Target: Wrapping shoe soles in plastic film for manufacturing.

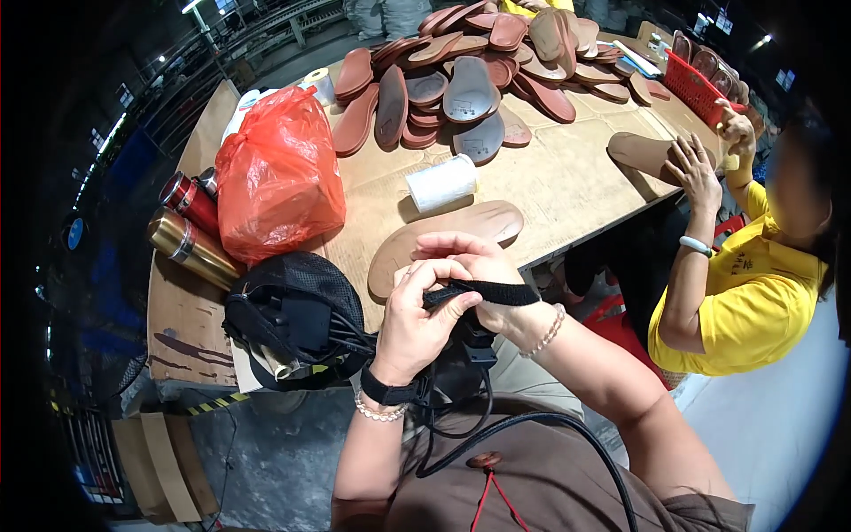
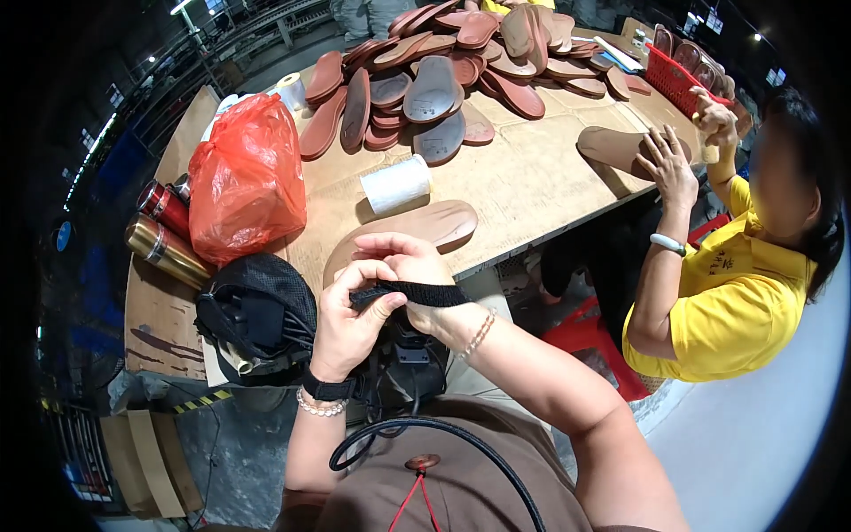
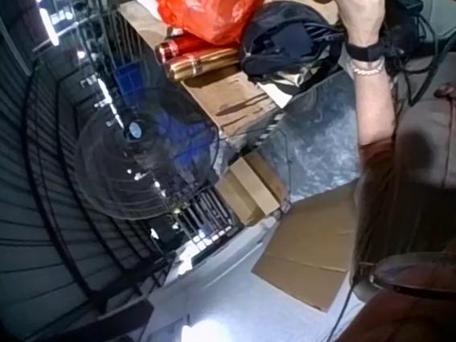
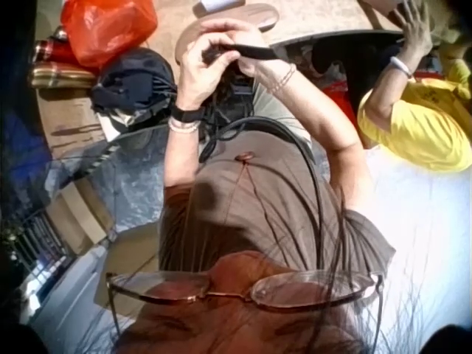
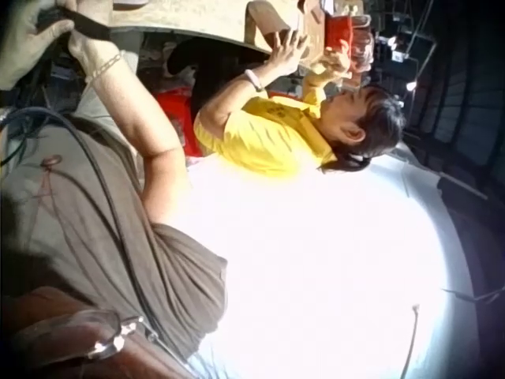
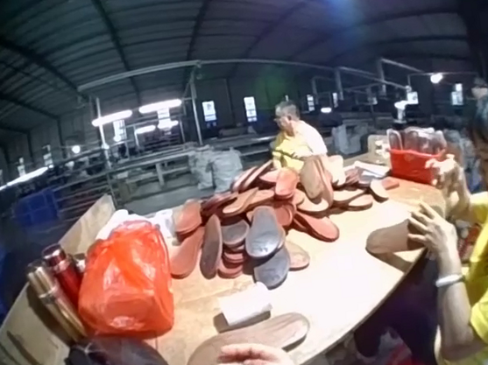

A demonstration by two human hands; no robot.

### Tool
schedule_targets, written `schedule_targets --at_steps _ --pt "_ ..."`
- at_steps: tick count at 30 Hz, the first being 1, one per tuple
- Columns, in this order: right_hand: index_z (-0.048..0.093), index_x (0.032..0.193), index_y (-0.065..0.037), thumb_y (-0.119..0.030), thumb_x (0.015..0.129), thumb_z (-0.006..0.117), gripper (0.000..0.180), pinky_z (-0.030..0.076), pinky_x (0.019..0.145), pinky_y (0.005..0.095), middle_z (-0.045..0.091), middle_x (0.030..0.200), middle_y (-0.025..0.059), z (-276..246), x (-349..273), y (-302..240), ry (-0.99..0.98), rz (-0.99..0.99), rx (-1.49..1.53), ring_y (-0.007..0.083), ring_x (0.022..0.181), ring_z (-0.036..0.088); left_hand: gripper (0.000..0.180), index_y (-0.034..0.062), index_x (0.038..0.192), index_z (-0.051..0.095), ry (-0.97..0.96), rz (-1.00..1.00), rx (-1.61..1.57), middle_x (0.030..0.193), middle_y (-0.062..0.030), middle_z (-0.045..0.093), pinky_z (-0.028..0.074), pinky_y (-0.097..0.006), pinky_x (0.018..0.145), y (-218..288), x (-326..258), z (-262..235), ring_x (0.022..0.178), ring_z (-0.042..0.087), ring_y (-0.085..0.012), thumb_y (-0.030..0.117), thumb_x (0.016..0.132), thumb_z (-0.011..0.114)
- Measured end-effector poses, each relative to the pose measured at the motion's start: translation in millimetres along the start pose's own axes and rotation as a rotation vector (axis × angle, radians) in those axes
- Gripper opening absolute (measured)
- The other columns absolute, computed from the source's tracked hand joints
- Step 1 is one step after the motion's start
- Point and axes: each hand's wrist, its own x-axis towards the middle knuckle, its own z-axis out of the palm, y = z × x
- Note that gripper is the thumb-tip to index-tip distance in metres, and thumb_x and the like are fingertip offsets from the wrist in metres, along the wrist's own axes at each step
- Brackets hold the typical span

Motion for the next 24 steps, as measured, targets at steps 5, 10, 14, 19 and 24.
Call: schedule_targets --at_steps 5,10,14,19,24 --pt "0.053 0.141 0.01 0.009 0.098 0.048 0.043 0.055 0.101 0.0322 0.065 0.128 0.0193 -6 -35 4 0.018 0.115 0.195 0.0244 0.115 0.067 0.028 0.0046 0.099 0.069 -0.046 0.135 0.165 0.098 -0.006 0.068 0.048 -0.037 0.094 7 -2 -3 0.102 0.061 -0.0252 0.021 0.084 0.087" --pt "0.05 0.146 0.008 0.007 0.099 0.048 0.047 0.052 0.104 0.0309 0.064 0.132 0.0183 -12 -46 -9 -0.062 0.138 0.107 0.022 0.121 0.064 0.031 0.0066 0.097 0.068 -0.025 0.203 0.139 0.096 -0.0042 0.068 0.046 -0.036 0.094 2 -3 1 0.099 0.06 -0.0235 0.027 0.084 0.087" --pt "0.048 0.149 0.007 0.0 0.102 0.054 0.048 0.05 0.105 0.0294 0.063 0.135 0.0152 -6 -64 -19 -0.148 0.078 0.078 0.0199 0.123 0.062 0.027 0.0093 0.098 0.068 -0.055 0.289 0.133 0.094 -0.0048 0.068 0.042 -0.038 0.093 19 -2 -4 0.094 0.063 -0.0274 0.025 0.083 0.085" --pt "0.049 0.15 0.005 0.002 0.101 0.051 0.049 0.045 0.111 0.0305 0.061 0.141 0.0119 -19 -70 -14 -0.191 0.09 -0.168 0.0185 0.128 0.059 0.024 0.0081 0.097 0.067 -0.082 0.215 0.031 0.097 -0.0045 0.068 0.044 -0.037 0.098 4 -19 6 0.099 0.061 -0.0251 0.02 0.086 0.085" --pt "0.047 0.15 0.007 0.006 0.093 0.063 0.059 0.047 0.109 0.0312 0.062 0.134 0.0163 11 -72 -27 -0.073 0.068 0.169 0.0208 0.124 0.06 0.028 0.0057 0.1 0.067 0.06 0.3 0.137 0.099 -0.0066 0.07 0.048 -0.037 0.095 27 -14 -5 0.101 0.064 -0.0266 0.022 0.087 0.085"
